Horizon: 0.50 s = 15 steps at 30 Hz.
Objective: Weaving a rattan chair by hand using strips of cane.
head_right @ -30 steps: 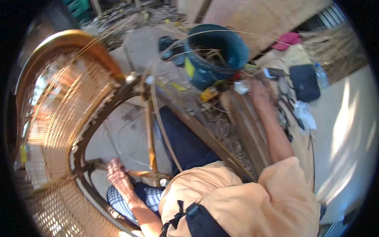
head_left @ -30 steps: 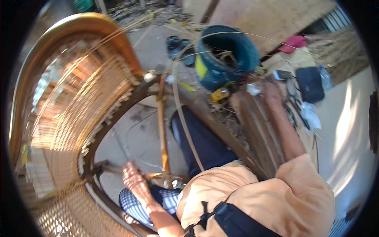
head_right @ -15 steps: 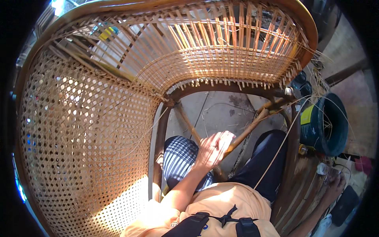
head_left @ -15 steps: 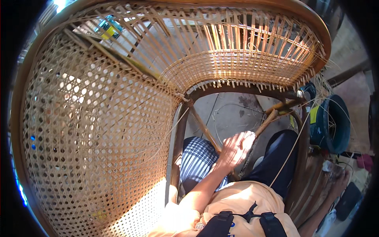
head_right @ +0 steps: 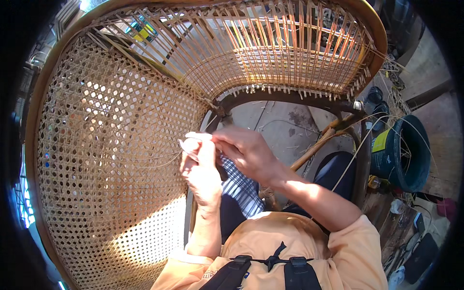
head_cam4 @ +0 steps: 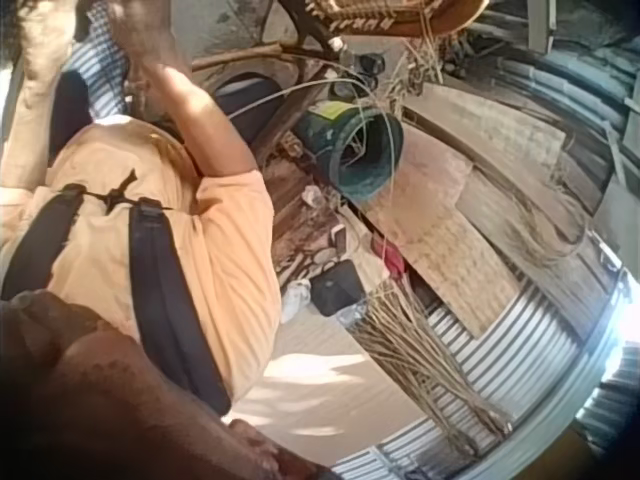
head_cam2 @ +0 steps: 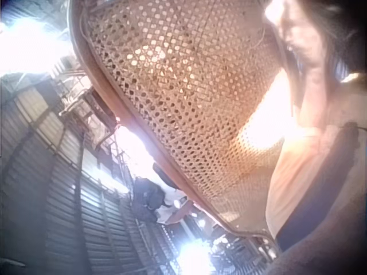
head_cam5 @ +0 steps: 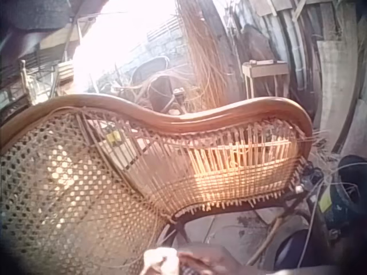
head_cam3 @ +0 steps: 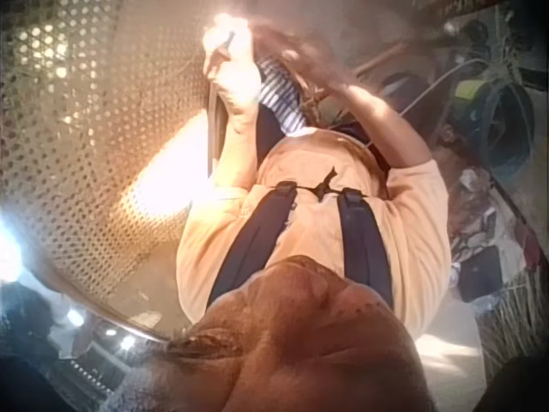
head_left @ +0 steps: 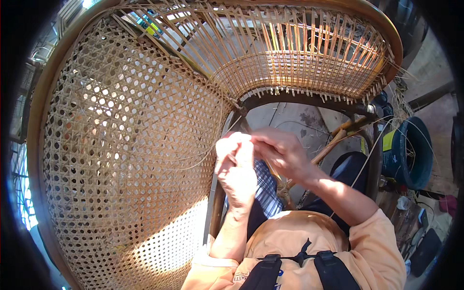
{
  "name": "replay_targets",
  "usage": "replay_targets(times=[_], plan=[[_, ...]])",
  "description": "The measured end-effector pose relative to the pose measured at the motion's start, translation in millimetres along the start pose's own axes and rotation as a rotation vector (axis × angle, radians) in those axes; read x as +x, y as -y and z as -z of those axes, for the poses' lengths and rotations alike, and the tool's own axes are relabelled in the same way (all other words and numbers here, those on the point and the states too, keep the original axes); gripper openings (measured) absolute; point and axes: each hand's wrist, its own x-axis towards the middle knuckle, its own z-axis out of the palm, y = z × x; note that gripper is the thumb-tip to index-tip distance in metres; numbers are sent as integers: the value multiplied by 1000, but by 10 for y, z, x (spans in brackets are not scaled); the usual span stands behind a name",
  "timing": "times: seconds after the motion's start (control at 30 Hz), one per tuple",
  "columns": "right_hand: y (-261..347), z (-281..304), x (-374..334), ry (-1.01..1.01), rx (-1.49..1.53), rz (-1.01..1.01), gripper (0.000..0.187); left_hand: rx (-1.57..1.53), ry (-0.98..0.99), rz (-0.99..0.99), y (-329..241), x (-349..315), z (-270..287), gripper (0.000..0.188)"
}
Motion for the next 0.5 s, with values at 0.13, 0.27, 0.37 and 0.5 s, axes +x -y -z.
replay_targets(times=[0.13,0.27,0.37,0.5], plan=[[-293,-32,571,-195,-331,341,18,131,-215,46,-52,190,196,14],[-450,-218,1052,-151,-332,438,22,81,-186,117,-37,219,276,16],[-523,-151,1203,-110,-360,527,25,68,-170,203,-39,256,203,18],[-622,-200,1329,-134,-497,680,29,28,-160,148,10,310,220,19]])
